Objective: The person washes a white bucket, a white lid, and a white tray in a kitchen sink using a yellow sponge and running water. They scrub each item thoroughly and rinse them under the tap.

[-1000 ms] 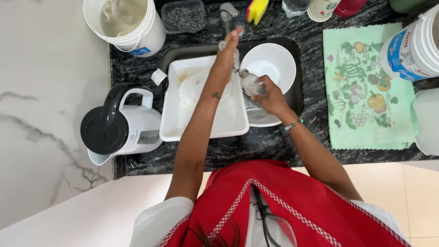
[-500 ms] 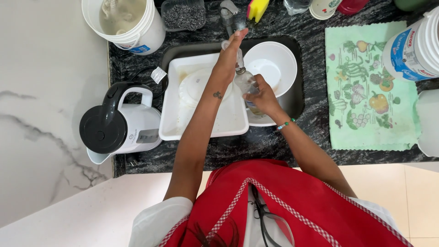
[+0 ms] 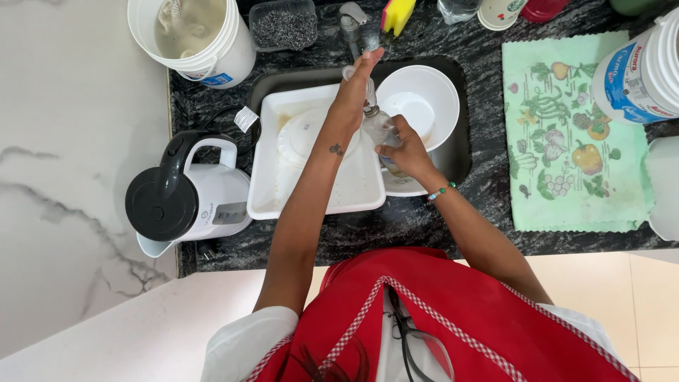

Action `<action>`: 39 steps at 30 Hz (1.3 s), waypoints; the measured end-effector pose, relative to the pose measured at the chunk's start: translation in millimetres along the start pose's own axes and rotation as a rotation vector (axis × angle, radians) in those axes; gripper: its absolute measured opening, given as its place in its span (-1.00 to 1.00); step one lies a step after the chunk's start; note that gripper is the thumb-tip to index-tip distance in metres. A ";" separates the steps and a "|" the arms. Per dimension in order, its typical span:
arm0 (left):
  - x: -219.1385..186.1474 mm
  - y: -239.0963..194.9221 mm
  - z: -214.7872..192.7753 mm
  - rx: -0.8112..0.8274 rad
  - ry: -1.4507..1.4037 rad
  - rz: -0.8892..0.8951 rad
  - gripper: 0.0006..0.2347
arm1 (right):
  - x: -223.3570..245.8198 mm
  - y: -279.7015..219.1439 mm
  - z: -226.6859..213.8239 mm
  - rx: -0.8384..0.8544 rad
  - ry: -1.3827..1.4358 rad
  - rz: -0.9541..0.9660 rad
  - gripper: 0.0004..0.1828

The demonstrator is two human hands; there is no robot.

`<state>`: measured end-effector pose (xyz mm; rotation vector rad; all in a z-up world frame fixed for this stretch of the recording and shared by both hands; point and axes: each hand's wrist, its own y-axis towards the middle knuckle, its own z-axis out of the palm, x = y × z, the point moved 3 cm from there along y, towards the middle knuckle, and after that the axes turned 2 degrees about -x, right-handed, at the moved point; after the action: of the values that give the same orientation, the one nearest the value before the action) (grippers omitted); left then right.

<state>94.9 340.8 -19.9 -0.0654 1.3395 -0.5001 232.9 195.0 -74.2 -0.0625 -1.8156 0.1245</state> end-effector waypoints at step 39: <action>-132.4 -131.0 64.9 0.512 0.244 0.291 -0.62 | 111.4 -72.3 -51.0 0.186 0.513 -0.153 -0.39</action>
<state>96.8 259.2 159.6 0.6200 1.3903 -0.6003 256.7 138.0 53.9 0.1635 -1.2851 0.1525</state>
